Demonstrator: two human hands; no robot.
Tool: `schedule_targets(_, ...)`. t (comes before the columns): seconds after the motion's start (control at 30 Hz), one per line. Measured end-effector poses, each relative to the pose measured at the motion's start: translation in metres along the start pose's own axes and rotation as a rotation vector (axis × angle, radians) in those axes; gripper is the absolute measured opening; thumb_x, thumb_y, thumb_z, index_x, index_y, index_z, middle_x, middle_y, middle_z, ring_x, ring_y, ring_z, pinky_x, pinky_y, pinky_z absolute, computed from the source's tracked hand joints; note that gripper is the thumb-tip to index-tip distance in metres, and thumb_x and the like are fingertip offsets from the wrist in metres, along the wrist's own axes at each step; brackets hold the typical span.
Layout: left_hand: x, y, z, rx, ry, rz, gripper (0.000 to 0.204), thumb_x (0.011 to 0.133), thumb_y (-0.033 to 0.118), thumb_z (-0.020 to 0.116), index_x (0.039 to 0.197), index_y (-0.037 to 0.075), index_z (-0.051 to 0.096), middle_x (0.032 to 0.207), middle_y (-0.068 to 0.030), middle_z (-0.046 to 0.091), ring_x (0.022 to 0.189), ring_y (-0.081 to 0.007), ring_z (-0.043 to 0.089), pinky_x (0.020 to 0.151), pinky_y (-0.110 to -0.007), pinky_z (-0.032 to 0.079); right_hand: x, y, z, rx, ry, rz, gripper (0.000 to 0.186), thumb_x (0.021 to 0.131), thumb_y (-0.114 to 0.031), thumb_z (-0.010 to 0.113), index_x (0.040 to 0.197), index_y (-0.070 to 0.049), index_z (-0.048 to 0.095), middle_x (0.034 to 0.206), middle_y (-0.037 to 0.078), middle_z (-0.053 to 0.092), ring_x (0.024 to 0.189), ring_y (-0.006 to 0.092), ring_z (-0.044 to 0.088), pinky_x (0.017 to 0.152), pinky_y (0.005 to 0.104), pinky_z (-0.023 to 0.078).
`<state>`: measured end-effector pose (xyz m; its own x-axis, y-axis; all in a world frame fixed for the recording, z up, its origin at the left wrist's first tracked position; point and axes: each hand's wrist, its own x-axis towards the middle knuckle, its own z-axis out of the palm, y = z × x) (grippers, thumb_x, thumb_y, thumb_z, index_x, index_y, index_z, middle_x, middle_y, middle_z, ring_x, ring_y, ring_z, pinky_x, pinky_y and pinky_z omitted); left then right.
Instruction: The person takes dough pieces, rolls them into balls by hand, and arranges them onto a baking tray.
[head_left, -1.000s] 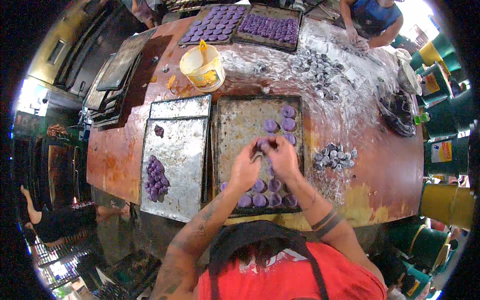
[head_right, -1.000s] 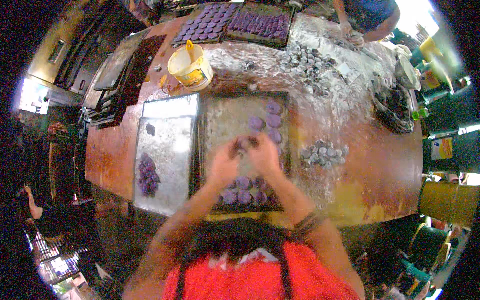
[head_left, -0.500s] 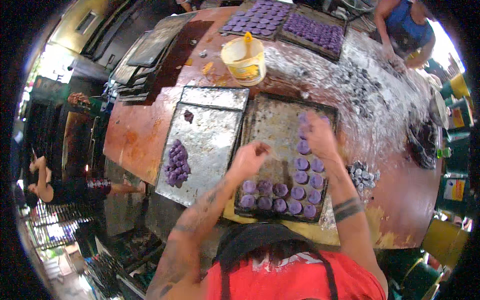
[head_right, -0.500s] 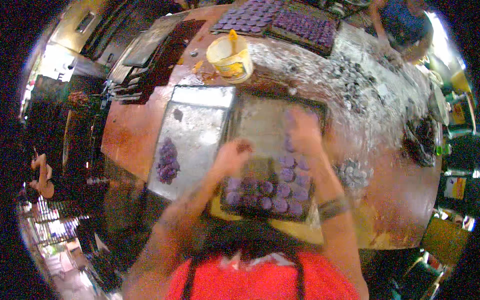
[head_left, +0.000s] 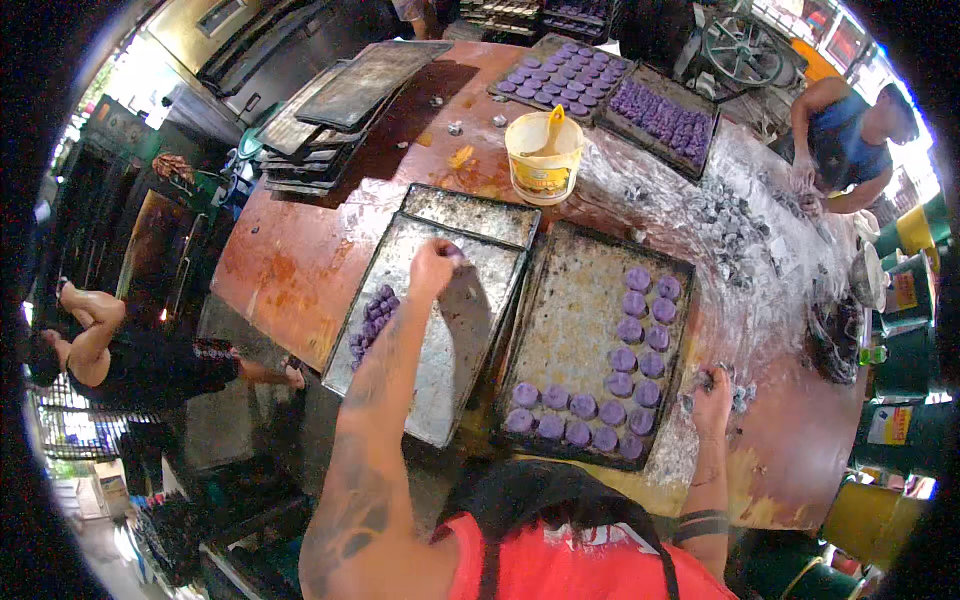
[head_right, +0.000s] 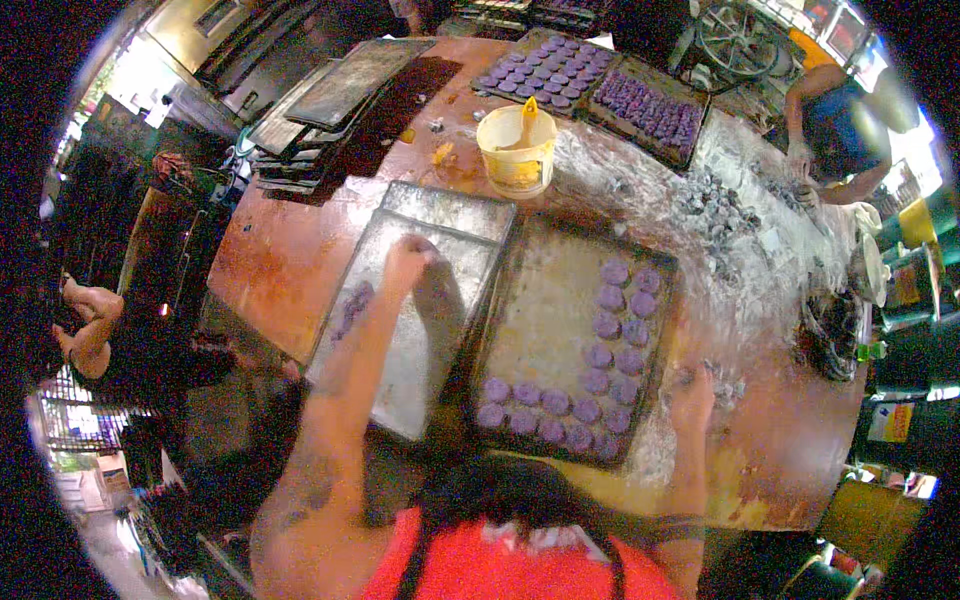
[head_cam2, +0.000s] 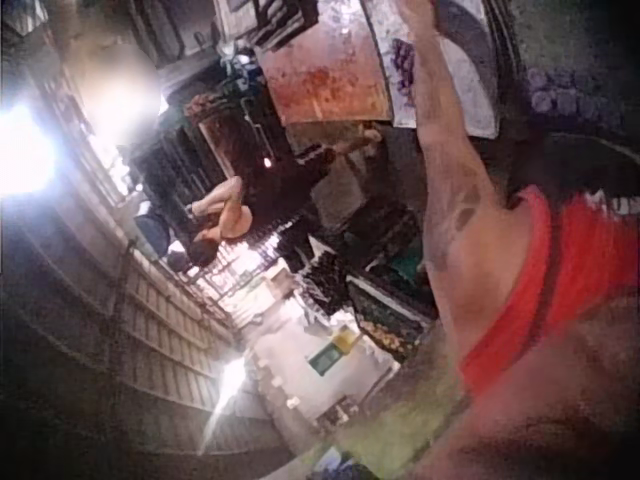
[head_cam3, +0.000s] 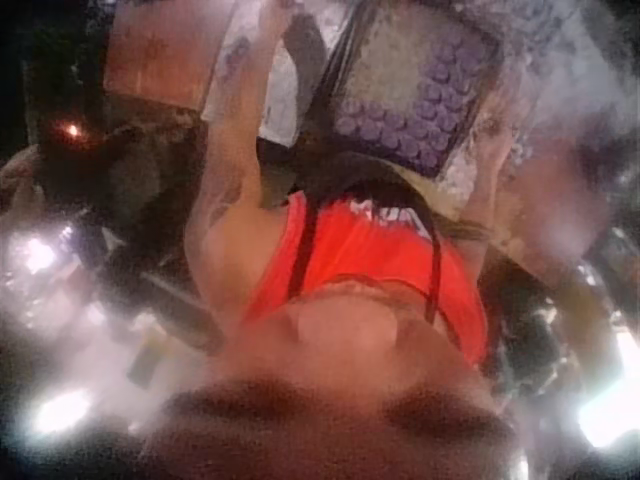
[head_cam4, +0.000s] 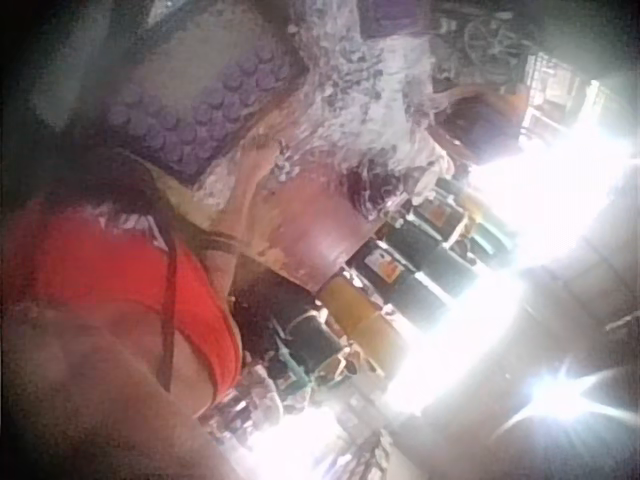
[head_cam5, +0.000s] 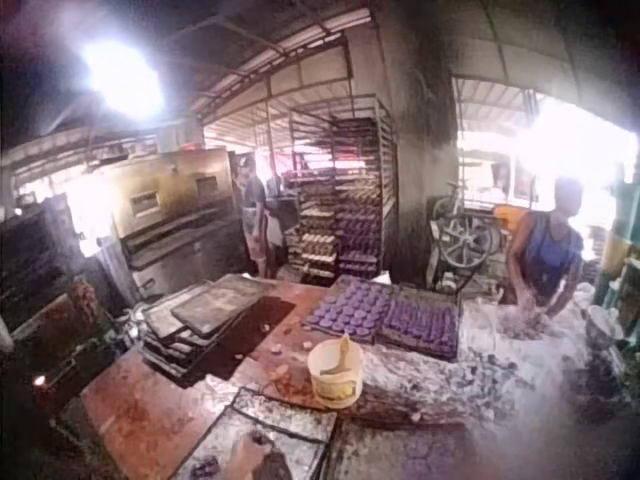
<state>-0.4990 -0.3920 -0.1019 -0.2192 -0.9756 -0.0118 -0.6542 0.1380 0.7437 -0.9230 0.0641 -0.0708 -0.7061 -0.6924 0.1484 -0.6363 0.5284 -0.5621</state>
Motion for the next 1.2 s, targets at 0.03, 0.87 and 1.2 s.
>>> schedule_targets(0.03,-0.022,0.026,0.020,-0.232,-0.070,-0.117,0.026,0.081,0.013,0.078,0.102,0.000,0.072,0.094,-0.0115,0.075,0.088,-0.0240,0.072,0.078,-0.037,0.056,-0.002,0.006,0.000,-0.024,0.016,0.017,0.022,0.080,-0.004,0.067,0.102,-0.006,0.066,0.102,0.008,0.062,0.094,0.0258,0.062,0.079,0.0409,0.052)
schedule_targets(0.87,-0.260,0.085,-0.057,-1.133,-0.043,-0.464,0.028,0.091,-0.001,0.070,0.117,-0.004,0.060,0.106,-0.0131,0.068,0.096,-0.0202,0.068,0.083,-0.030,0.058,-0.053,-0.325,0.107,0.564,-0.648,-0.347,0.049,0.087,-0.023,0.078,0.128,-0.004,0.060,0.117,0.024,0.068,0.114,0.0310,0.065,0.101,0.0414,0.049)
schedule_targets(1.2,-0.251,0.149,-0.013,-1.351,-0.515,-0.527,0.027,0.099,0.007,0.063,0.126,0.002,0.059,0.112,-0.0099,0.067,0.101,-0.0163,0.066,0.088,-0.028,0.055,-0.060,-0.289,0.028,0.419,-0.350,-0.619,0.033,0.087,-0.011,0.072,0.120,-0.007,0.071,0.107,0.015,0.071,0.099,0.0328,0.069,0.093,0.0426,0.054)
